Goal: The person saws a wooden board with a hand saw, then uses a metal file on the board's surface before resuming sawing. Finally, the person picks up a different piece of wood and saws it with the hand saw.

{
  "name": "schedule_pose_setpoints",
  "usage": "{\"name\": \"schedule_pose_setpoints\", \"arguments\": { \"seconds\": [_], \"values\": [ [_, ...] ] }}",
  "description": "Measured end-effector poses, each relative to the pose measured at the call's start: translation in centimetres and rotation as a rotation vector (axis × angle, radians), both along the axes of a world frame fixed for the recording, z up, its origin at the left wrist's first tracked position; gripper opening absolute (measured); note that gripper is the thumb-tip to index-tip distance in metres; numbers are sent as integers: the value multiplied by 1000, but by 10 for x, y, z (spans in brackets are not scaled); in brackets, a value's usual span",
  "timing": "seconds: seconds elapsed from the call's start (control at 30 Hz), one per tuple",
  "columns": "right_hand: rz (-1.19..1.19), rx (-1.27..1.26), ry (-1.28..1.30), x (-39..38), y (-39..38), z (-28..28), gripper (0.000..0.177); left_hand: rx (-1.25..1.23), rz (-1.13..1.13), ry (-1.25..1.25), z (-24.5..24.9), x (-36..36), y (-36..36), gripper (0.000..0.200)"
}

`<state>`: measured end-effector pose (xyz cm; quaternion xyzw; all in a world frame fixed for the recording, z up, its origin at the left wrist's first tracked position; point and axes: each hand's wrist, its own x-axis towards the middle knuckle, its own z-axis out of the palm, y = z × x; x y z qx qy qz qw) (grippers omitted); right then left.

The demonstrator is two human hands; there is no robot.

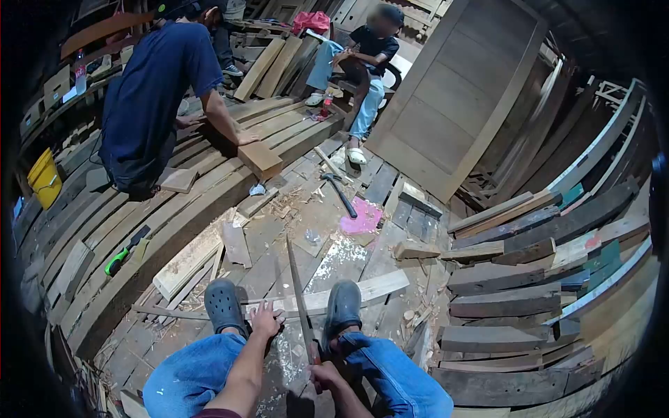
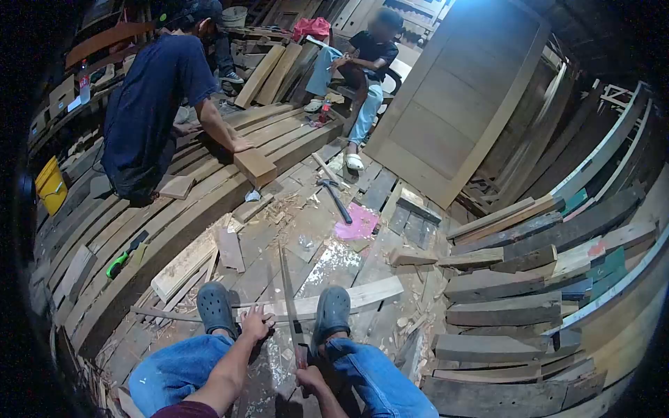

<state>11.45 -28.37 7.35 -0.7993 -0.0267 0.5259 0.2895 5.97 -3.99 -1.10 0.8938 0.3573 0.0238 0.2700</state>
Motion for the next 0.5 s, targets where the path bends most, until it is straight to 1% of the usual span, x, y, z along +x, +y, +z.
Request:
{"name": "schedule_pose_setpoints", "arguments": {
  "seconds": [0.07, 0.17, 0.27, 0.3, 0.37, 0.4, 0.5],
  "values": [
    [-12, -55, 0, -1, 4, 2, 36, 16, -1, -14, -2, 0, 0, 32],
    [-50, -33, -48, -3, 3, -13, 32, 61, -8, 6, -4, 0, -1, 33],
    [-120, 59, -49, -7, 3, -15, 27, -4, 2, -7, 3, -1, -1, 33],
    [-127, 69, -42, -9, 3, -9, 26, -9, 7, -9, 0, -1, -1, 33],
    [-140, 92, -31, -12, 8, 19, 25, -18, 19, -19, -8, 2, 1, 32],
    [-98, 65, -57, -14, 11, 33, 25, -2, 7, 7, -6, 1, 0, 32],
    [-95, 44, -22, -10, 6, 8, 23, -12, 10, 0, 3, 0, 0, 32]
  ]
}}
